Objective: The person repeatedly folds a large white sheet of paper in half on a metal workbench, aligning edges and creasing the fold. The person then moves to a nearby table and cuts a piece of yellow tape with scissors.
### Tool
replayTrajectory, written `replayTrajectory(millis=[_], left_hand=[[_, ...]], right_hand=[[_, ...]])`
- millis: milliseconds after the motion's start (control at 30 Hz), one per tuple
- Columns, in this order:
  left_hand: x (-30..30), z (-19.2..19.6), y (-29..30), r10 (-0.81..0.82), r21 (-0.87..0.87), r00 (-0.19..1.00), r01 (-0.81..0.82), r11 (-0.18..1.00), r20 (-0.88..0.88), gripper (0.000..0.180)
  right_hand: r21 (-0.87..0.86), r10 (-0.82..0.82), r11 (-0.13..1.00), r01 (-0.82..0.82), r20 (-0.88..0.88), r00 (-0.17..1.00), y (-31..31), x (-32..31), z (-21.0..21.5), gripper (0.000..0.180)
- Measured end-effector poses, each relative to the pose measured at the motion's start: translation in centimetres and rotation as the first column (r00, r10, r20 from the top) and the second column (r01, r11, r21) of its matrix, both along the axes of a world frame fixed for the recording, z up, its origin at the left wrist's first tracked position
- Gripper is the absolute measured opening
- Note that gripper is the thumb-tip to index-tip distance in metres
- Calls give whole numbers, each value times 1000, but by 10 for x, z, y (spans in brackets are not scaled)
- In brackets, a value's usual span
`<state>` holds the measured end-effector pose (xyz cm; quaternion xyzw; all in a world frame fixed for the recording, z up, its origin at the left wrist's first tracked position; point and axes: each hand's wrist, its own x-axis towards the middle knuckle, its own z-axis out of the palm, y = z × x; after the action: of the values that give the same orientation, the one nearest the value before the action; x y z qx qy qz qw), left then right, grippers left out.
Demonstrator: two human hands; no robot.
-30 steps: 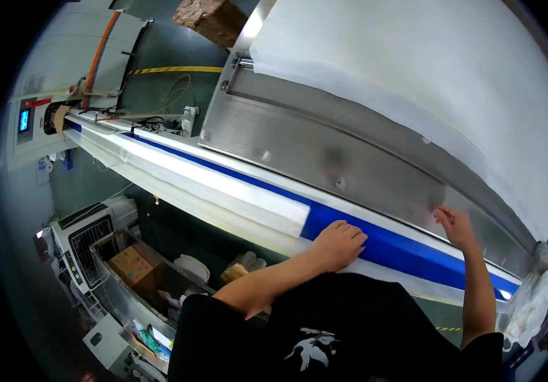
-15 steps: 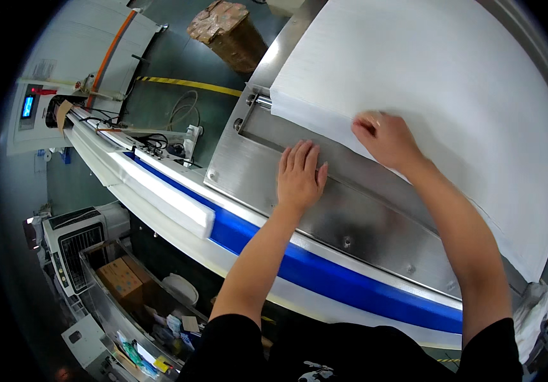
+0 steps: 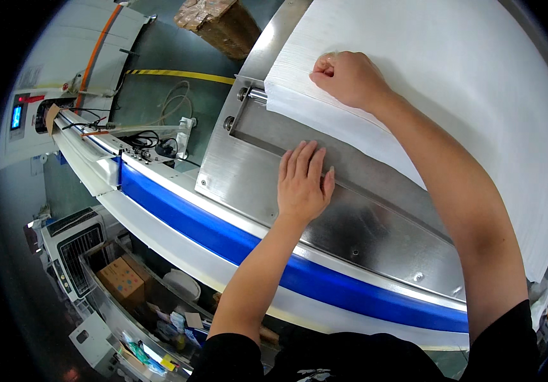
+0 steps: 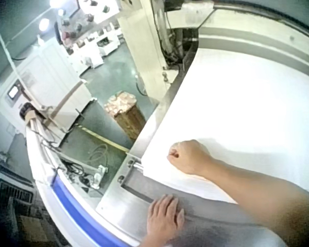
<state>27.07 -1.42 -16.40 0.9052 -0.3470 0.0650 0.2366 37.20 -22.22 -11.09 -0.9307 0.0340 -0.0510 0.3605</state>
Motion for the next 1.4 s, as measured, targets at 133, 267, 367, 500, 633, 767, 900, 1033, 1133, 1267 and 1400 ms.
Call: replayTrajectory(millis=[133,267,367,500,633,767,900,1033,1133,1267,1400], left_hand=[[4,1,-1,-4,-37,1000,4,999,-16,38],[33,12,-6,74,-87,996,-70,994,51,43],[79,21,-21,112,-142,953,-74,987,283,46],[114,15,-25,65,-30,930,-58,998,360,47],[119,8,-22,42,-19,932,-38,999,359,45],[116,8,-18,60,-3,924,-64,998,379,42],[117,19,-11,49,45,915,-74,996,400,38],[123,42,-6,-149,209,918,74,975,367,36],[133,53,13,-330,362,919,238,901,216,39],[146,67,17,-378,622,925,268,735,49,49],[134,102,-31,-317,830,947,222,512,-57,55]], right_hand=[[-37,-30,999,31,13,999,-1,-1,-4,17],[-88,-58,994,63,52,997,-3,-2,-7,17],[-133,-59,988,74,113,992,-5,-2,-12,18],[-98,-53,993,64,105,993,-6,2,-11,17],[-160,-55,985,70,98,994,-9,4,-13,18],[-178,-71,981,81,63,996,-9,5,-14,19],[-151,-62,987,61,-1,998,-7,3,-3,19],[74,-56,996,45,149,987,-7,-27,2,23],[-63,-71,995,74,49,996,15,-106,23,23],[-318,-336,882,348,94,937,-33,-219,3,23],[-501,-486,730,465,98,869,-127,-356,2,22]])
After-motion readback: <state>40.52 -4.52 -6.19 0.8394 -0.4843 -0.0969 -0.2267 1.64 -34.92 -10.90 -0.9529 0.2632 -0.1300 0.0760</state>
